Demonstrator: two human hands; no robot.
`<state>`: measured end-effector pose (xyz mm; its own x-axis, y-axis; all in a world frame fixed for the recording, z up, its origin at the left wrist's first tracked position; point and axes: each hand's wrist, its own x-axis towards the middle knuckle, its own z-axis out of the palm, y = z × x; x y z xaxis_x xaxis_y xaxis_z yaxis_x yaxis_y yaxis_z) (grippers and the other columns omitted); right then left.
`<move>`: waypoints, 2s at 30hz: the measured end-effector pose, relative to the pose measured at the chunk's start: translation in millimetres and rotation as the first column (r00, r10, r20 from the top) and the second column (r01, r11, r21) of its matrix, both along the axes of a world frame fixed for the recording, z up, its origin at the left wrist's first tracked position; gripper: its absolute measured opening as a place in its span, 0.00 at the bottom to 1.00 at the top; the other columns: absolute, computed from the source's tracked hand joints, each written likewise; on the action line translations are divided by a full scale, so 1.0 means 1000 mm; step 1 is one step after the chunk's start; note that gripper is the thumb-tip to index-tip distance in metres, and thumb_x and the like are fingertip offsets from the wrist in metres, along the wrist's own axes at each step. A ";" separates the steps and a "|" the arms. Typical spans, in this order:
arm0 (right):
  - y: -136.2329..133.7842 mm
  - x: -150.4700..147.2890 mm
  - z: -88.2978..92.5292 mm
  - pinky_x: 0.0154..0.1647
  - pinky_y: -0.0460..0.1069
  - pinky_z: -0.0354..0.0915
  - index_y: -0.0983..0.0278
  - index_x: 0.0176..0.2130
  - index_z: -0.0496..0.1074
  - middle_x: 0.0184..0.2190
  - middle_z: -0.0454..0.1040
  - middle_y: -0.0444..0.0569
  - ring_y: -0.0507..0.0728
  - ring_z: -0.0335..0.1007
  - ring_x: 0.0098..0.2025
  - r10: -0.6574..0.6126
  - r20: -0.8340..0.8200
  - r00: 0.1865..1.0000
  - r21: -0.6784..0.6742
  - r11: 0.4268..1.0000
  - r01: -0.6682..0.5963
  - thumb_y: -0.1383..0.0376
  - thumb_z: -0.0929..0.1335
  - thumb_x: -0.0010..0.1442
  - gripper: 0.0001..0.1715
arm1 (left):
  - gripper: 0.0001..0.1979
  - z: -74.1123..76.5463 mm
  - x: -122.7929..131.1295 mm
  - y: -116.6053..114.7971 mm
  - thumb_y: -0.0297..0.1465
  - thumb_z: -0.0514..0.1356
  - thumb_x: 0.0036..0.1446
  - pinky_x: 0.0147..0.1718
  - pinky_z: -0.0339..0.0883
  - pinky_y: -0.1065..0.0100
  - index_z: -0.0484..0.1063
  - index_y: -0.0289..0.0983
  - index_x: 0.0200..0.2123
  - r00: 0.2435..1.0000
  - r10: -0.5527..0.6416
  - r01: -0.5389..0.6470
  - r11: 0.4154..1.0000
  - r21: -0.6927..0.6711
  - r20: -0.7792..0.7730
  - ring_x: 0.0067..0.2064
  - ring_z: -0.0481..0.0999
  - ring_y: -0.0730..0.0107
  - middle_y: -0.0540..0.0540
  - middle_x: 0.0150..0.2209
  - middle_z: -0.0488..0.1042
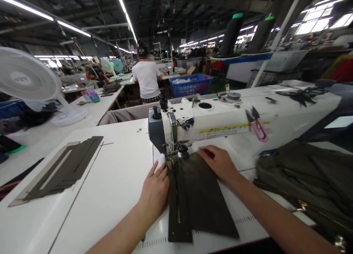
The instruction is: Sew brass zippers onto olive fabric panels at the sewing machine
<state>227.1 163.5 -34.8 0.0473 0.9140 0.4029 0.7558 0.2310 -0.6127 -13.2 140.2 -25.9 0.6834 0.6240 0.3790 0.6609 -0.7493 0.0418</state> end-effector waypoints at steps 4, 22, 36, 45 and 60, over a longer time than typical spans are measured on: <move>0.007 0.000 -0.003 0.38 0.50 0.59 0.62 0.30 0.71 0.31 0.75 0.47 0.57 0.69 0.35 -0.068 0.364 0.929 -0.002 0.997 0.074 0.63 0.61 0.60 0.13 | 0.11 0.002 0.002 0.004 0.22 0.53 0.50 0.54 0.57 0.51 0.71 0.34 0.36 1.000 -0.010 0.010 1.000 0.013 -0.019 0.50 0.69 0.56 0.39 0.41 0.74; -0.028 -0.070 -0.012 0.58 0.59 0.56 0.79 0.52 0.64 0.53 0.64 0.65 0.62 0.55 0.58 0.362 0.426 0.829 0.058 0.904 -0.424 0.70 0.55 0.60 0.24 | 0.13 -0.019 -0.007 0.018 0.21 0.51 0.54 0.48 0.68 0.55 0.69 0.35 0.42 0.974 -0.140 0.125 0.988 0.091 0.179 0.48 0.72 0.59 0.39 0.45 0.73; -0.021 -0.064 -0.013 0.58 0.58 0.57 0.80 0.51 0.65 0.53 0.64 0.65 0.63 0.57 0.57 0.393 0.453 0.800 0.068 0.880 -0.471 0.69 0.56 0.60 0.24 | 0.13 -0.013 -0.004 0.018 0.21 0.53 0.52 0.50 0.66 0.55 0.70 0.33 0.41 0.987 -0.101 0.099 0.995 0.023 0.123 0.48 0.71 0.58 0.39 0.45 0.73; -0.012 -0.059 -0.003 0.50 0.58 0.62 0.68 0.46 0.69 0.47 0.69 0.58 0.60 0.63 0.50 0.474 0.341 0.812 0.133 0.831 -0.541 0.69 0.58 0.60 0.17 | 0.13 -0.012 0.000 0.023 0.21 0.52 0.53 0.42 0.71 0.58 0.69 0.35 0.41 0.990 -0.005 0.006 1.000 -0.005 0.138 0.43 0.72 0.60 0.40 0.40 0.72; -0.032 -0.077 0.013 0.40 0.52 0.59 0.64 0.33 0.64 0.33 0.69 0.47 0.57 0.63 0.38 0.413 0.154 0.898 -0.115 0.910 -0.399 0.74 0.67 0.46 0.12 | 0.14 -0.004 -0.010 0.005 0.22 0.53 0.52 0.51 0.63 0.57 0.70 0.35 0.43 0.996 -0.042 0.042 0.999 -0.005 0.078 0.48 0.71 0.63 0.40 0.45 0.72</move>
<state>150.6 131.9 -22.3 -0.3978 0.8680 0.2971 0.7013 0.4965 -0.5115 -23.1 145.5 -30.3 0.6777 0.5978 0.4282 0.6233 -0.7760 0.0967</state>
